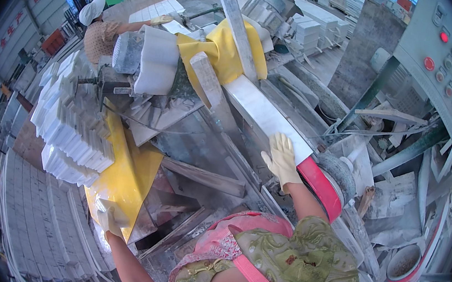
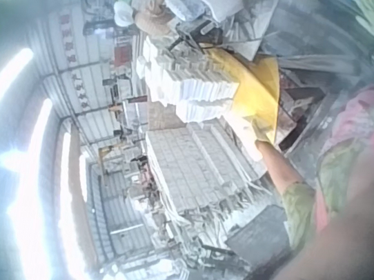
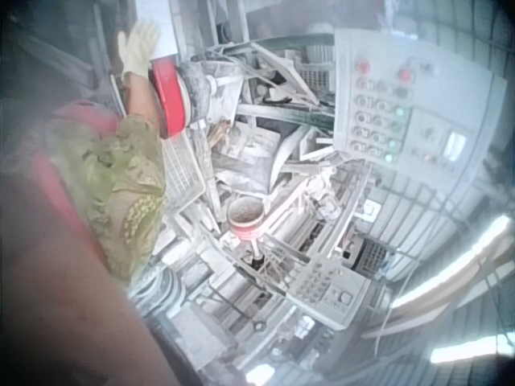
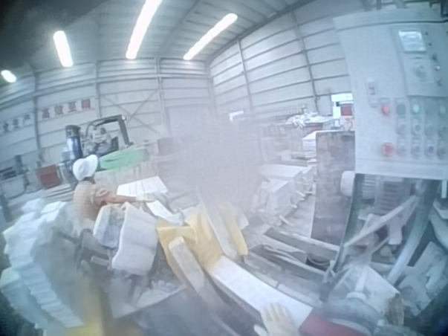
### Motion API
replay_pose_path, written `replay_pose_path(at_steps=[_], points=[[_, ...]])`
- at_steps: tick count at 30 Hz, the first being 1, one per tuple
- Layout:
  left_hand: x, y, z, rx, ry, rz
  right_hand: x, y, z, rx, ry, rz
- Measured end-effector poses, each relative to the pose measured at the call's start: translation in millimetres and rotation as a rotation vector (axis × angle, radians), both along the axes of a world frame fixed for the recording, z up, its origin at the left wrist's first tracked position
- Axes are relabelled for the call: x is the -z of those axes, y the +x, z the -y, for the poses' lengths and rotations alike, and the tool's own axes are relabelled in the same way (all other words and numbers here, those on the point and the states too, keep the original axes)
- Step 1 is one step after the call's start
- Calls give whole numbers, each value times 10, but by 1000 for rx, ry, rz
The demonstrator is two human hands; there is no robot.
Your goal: The person repeatedly picks up small white foam blocks from a yellow tray and stacks them on a growing pile. The person also briefly inspects a block before placing it on the pile.
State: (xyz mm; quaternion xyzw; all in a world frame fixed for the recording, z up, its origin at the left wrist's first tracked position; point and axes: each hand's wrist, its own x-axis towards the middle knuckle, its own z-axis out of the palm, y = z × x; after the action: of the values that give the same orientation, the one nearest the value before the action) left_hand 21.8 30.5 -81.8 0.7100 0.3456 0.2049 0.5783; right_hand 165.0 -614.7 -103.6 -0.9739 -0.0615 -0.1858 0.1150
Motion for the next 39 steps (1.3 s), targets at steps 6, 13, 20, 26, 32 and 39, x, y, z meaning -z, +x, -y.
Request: replay_pose_path(at_steps=[6,13,20,26,32,39], points=[[-37,21,25,3,-4,-34,-83,286,183,-11,-80,-63],[-63,5,21,-17,-16,-73,-206,799,794,303,-149,-194],[-176,47,131,-33,-8,-102,-430,-106,1448,457,681,177],[-340,64,295,-67,79,-149,-777,-964,1243,274,418,-183],[-501,15,456,-80,79,-198,-713,-961,932,-105,-288,-436],[-459,74,408,-147,207,-267,-300,-626,747,-22,-365,-137]])
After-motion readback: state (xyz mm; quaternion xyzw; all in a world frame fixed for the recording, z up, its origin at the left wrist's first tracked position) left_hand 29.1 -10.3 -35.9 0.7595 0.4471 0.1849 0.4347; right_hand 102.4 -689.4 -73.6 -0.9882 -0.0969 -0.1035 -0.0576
